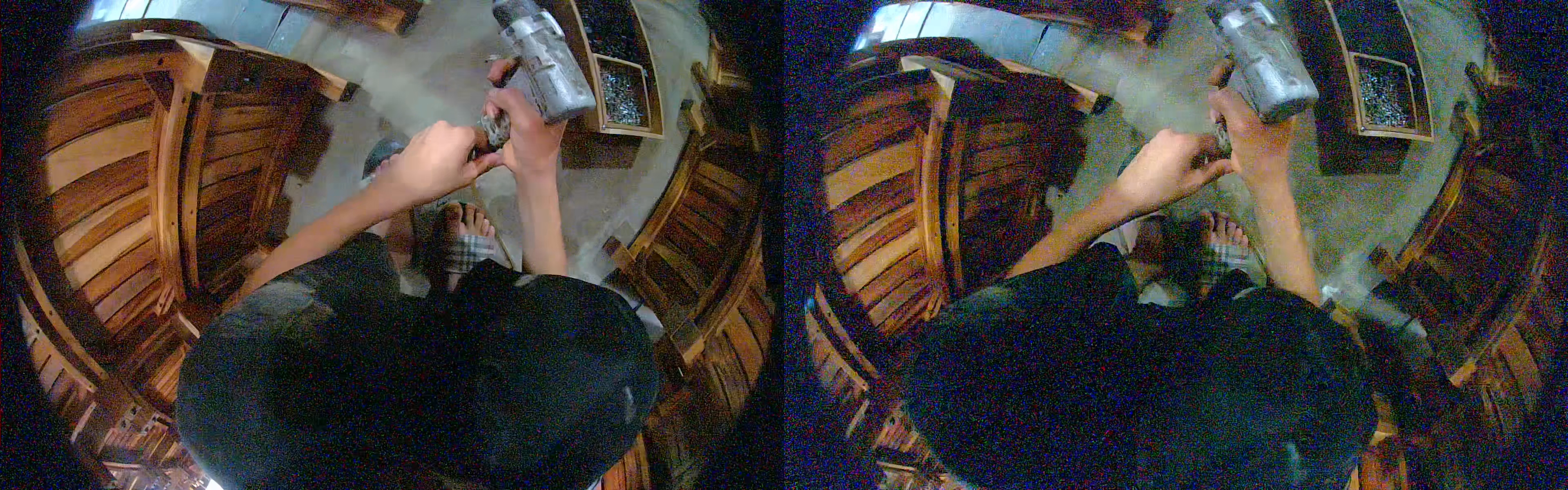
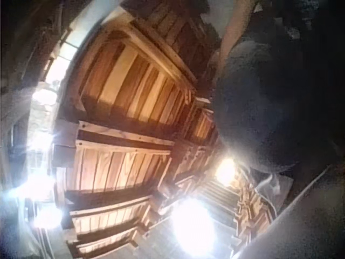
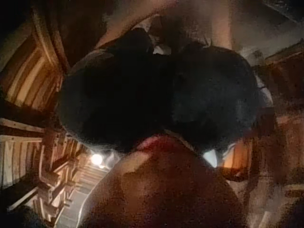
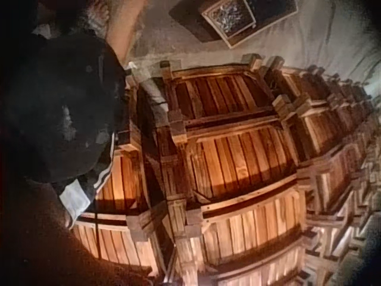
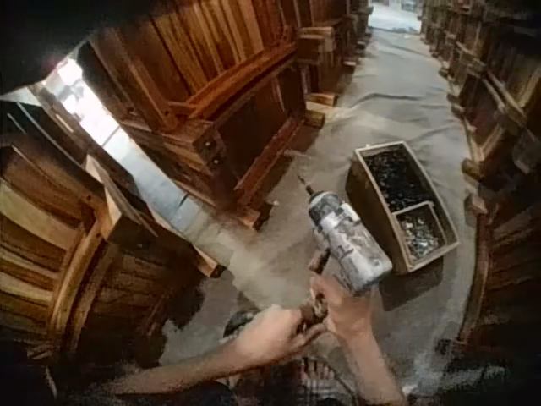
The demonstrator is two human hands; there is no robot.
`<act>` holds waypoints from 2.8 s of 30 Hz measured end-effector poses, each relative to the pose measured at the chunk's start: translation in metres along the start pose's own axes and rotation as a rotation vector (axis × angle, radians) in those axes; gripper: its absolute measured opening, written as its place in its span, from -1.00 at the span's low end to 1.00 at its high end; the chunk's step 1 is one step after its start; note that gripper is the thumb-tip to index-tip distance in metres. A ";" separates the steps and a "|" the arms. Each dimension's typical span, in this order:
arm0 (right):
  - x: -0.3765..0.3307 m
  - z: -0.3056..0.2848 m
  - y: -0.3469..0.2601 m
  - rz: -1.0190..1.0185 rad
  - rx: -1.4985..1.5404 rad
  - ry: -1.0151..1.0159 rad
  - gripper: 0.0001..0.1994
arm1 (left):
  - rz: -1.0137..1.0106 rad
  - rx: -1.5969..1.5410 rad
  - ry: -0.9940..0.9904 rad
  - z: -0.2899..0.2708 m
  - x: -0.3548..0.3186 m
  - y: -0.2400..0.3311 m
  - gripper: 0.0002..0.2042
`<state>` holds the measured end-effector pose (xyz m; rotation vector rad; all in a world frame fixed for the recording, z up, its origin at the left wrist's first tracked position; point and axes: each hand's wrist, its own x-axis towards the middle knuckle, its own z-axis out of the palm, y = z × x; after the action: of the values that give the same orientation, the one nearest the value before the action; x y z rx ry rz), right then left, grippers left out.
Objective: Attaching plastic floor protectors to wooden furniture frames using a power drill.
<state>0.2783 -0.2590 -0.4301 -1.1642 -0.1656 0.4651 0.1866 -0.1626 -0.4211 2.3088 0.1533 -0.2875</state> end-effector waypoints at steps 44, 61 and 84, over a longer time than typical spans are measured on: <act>-0.004 -0.047 0.014 0.011 0.399 0.474 -0.78 | -0.400 -1.164 0.193 0.098 0.018 0.016 -0.81; 0.000 -0.056 0.019 0.068 0.409 0.441 -0.72 | -0.353 -1.178 0.109 0.098 0.017 0.013 -0.78; -0.001 -0.056 0.012 0.101 0.439 0.434 -0.72 | -0.313 -1.307 0.013 0.089 0.017 0.015 -0.86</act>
<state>0.2940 -0.3027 -0.4633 -0.8170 0.3584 0.3067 0.1919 -0.2381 -0.4738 0.9838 0.5287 -0.2192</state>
